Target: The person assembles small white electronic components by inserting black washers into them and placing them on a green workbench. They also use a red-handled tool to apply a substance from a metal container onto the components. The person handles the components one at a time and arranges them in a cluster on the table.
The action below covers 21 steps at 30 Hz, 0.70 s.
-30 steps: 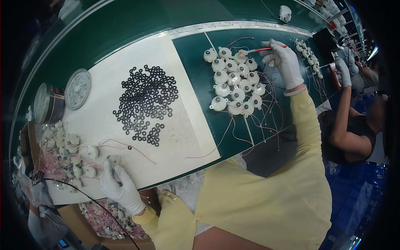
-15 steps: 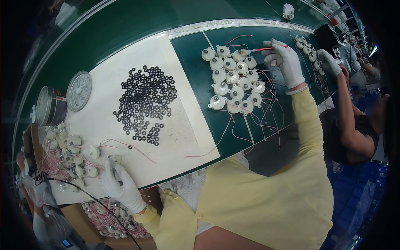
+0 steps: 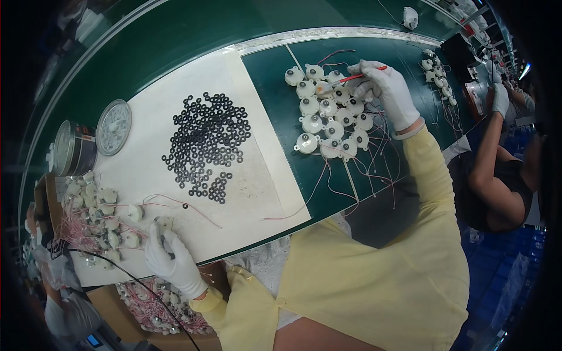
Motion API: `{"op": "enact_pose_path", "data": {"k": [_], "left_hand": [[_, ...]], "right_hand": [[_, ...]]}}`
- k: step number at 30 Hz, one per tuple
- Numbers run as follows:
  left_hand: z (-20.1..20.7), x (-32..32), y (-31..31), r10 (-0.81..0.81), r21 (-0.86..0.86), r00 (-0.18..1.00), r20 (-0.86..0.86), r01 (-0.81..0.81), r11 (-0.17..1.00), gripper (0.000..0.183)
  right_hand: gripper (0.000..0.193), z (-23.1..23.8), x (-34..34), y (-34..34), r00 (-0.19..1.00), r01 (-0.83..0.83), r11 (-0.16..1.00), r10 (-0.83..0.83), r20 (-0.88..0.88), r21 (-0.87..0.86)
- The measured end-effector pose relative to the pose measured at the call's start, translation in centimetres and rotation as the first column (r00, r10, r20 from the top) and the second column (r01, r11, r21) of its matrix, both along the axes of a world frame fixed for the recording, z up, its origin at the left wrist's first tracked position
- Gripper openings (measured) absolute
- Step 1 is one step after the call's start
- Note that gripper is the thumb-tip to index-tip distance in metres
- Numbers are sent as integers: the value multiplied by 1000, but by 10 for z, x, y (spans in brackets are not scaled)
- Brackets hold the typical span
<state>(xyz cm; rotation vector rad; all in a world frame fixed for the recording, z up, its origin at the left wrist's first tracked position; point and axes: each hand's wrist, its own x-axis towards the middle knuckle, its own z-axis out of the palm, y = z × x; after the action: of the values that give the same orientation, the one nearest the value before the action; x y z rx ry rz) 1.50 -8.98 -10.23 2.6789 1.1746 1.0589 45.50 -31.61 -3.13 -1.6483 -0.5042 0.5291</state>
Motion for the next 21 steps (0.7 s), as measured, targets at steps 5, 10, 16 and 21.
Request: {"op": "enact_pose_path", "data": {"k": [5, 10, 16, 21], "left_hand": [[0, 0, -1, 14, -25, 1000, -2, -14, 1000, 37], [-1, -1, -1, 10, -14, 1000, 1, -10, 1000, 37], [-2, -2, 1, 2, 4, 1000, 1, -2, 1000, 37], [0, 0, 0, 7, -24, 1000, 2, -7, 1000, 37]], "right_hand": [[34, -1, 3, -3, 999, -10, 998, 12, 37, -55], [35, 1, 11, -17, 998, 26, 999, -24, 65, -28], [41, 9, 29, -21, 983, 144, 989, -140, 119, -21], [42, 7, 27, -12, 982, 128, 988, -114, 150, -90]]}}
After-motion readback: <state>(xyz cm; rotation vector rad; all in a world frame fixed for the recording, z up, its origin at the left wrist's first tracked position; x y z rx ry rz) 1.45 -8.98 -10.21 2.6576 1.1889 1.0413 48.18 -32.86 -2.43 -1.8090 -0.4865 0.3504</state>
